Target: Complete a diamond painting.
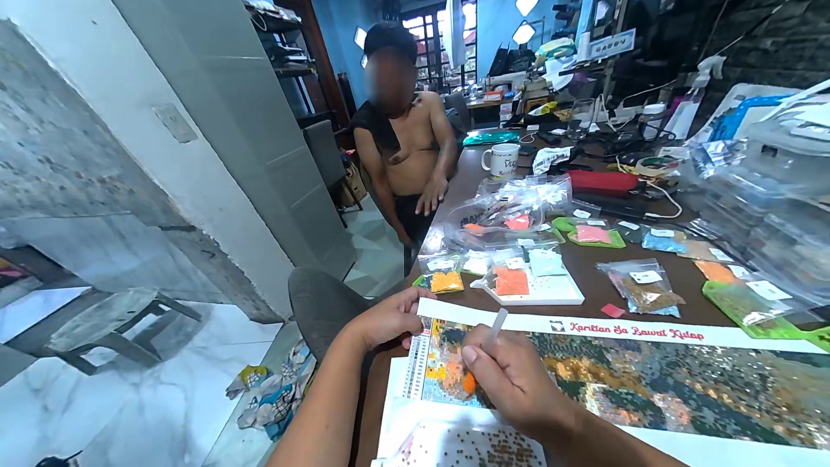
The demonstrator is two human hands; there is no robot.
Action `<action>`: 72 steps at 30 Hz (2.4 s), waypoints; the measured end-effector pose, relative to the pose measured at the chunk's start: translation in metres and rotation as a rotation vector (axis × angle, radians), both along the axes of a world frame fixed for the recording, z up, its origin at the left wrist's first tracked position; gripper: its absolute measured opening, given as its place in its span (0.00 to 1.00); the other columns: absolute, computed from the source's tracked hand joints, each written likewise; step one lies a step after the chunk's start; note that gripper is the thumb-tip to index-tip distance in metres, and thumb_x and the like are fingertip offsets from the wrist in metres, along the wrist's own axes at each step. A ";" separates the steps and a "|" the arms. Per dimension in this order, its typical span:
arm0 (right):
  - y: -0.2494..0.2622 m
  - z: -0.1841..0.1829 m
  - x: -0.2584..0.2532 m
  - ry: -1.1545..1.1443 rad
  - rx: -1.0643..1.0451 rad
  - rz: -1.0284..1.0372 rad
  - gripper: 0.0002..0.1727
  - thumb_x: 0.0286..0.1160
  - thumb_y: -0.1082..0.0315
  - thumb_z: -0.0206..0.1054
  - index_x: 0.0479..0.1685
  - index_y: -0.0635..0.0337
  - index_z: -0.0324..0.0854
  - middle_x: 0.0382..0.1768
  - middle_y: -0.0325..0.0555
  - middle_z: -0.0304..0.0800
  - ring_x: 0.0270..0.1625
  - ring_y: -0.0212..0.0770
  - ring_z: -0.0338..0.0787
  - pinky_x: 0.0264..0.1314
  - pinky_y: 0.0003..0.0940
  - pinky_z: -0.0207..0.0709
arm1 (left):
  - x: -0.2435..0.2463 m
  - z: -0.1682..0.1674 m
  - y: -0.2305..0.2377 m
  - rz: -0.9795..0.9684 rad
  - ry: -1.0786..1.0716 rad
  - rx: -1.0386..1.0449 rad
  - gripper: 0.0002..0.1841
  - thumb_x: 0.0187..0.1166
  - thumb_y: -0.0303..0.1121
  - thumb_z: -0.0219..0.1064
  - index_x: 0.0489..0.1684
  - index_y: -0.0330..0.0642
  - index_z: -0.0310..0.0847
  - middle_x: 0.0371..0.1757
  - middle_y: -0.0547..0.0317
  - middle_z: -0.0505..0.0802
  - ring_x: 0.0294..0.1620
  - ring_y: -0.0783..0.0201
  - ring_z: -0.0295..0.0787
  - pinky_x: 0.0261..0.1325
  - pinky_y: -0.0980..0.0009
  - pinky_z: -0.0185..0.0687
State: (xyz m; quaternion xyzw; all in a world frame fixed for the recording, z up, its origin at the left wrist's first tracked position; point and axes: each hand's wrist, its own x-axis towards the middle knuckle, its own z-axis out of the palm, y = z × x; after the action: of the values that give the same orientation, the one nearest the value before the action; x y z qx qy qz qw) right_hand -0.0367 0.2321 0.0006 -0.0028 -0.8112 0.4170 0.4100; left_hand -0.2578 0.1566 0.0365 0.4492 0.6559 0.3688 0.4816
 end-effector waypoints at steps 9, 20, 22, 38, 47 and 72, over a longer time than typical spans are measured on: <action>-0.006 -0.002 0.007 0.066 0.162 0.166 0.22 0.85 0.64 0.50 0.19 0.61 0.74 0.15 0.43 0.73 0.21 0.32 0.75 0.25 0.25 0.66 | -0.002 0.000 0.000 -0.020 -0.013 0.007 0.26 0.72 0.15 0.55 0.71 0.43 0.66 0.34 0.63 0.90 0.22 0.78 0.80 0.23 0.83 0.74; -0.010 -0.002 0.004 0.148 0.268 0.235 0.22 0.86 0.65 0.51 0.18 0.61 0.74 0.15 0.45 0.73 0.20 0.37 0.76 0.25 0.29 0.68 | -0.004 -0.002 0.001 -0.012 -0.037 0.010 0.25 0.72 0.15 0.55 0.69 0.43 0.67 0.34 0.61 0.89 0.22 0.76 0.81 0.22 0.82 0.74; -0.009 -0.003 0.005 0.145 0.270 0.229 0.22 0.86 0.65 0.51 0.18 0.61 0.73 0.14 0.45 0.73 0.20 0.37 0.75 0.24 0.29 0.67 | -0.003 -0.003 0.000 -0.013 -0.035 0.012 0.24 0.73 0.15 0.54 0.69 0.43 0.68 0.33 0.62 0.89 0.22 0.77 0.81 0.23 0.82 0.74; -0.016 0.002 0.006 0.099 0.136 0.256 0.21 0.84 0.66 0.53 0.18 0.62 0.74 0.15 0.45 0.74 0.21 0.32 0.75 0.25 0.25 0.66 | -0.001 0.001 -0.001 -0.012 -0.012 0.006 0.26 0.73 0.14 0.54 0.71 0.43 0.66 0.34 0.63 0.89 0.23 0.77 0.81 0.24 0.82 0.74; -0.018 -0.002 0.005 0.076 0.210 0.278 0.21 0.85 0.65 0.52 0.19 0.62 0.76 0.16 0.46 0.75 0.22 0.36 0.77 0.27 0.27 0.68 | -0.001 0.001 -0.001 -0.005 -0.015 0.002 0.26 0.72 0.13 0.54 0.71 0.42 0.67 0.35 0.61 0.89 0.22 0.77 0.80 0.23 0.83 0.73; -0.018 0.000 0.004 0.069 0.266 0.385 0.20 0.85 0.67 0.53 0.21 0.63 0.77 0.17 0.47 0.76 0.23 0.37 0.77 0.27 0.28 0.68 | 0.000 0.000 0.000 -0.018 0.012 0.017 0.26 0.73 0.15 0.54 0.73 0.41 0.65 0.35 0.62 0.89 0.23 0.77 0.80 0.24 0.82 0.73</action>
State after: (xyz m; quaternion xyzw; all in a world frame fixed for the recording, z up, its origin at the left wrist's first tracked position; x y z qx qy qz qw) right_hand -0.0331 0.2138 0.0005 0.2201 -0.8302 0.3766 0.3471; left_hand -0.2575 0.1564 0.0367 0.4613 0.6515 0.3672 0.4774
